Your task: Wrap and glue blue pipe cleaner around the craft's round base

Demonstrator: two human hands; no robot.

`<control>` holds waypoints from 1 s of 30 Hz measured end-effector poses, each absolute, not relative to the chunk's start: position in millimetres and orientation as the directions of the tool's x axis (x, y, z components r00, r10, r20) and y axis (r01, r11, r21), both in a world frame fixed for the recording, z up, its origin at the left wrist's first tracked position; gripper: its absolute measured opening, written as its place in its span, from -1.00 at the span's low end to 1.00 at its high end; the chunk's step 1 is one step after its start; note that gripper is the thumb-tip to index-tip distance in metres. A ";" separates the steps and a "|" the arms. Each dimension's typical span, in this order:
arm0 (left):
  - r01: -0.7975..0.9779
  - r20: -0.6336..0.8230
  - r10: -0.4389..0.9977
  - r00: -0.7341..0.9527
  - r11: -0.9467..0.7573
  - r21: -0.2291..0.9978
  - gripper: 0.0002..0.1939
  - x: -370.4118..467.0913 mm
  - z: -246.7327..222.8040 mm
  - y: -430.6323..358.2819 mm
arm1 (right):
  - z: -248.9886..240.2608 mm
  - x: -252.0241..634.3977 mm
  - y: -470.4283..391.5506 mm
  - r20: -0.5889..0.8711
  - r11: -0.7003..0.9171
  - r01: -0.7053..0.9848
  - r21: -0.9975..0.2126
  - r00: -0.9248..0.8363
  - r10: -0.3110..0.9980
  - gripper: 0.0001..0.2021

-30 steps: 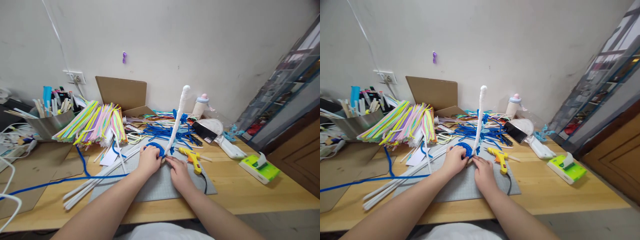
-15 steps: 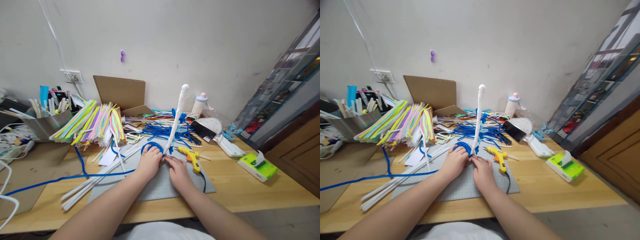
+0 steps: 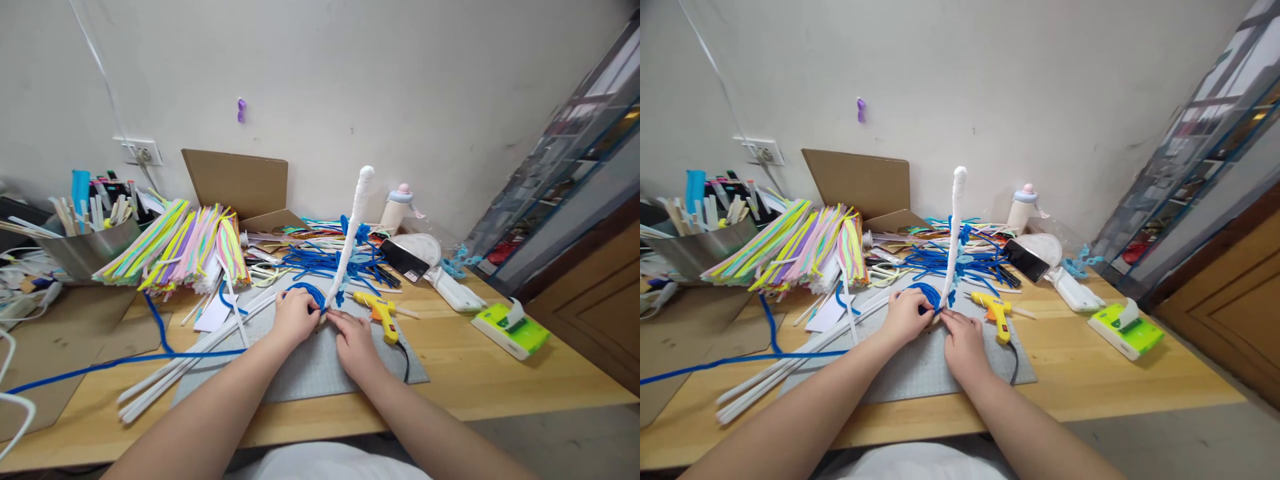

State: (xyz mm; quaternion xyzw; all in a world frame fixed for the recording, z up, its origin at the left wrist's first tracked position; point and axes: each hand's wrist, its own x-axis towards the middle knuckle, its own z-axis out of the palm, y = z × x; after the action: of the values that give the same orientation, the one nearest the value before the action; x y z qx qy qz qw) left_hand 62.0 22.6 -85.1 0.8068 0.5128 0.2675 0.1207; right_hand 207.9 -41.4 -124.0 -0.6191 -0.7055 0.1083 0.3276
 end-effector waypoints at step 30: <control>0.728 0.401 0.811 0.425 -0.570 0.382 -0.90 57.3 -86.6 18.4 | -110.2 198.9 -51.6 0.334 0.247 0.897 -0.367 -0.121 0.935 -0.48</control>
State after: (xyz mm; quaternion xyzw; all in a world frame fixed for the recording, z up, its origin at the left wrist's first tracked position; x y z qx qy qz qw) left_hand 57.3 18.4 -86.6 0.8408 0.4577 0.2793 0.0748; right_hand 198.9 -51.6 -110.2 -0.6124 -0.7477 0.0375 0.2539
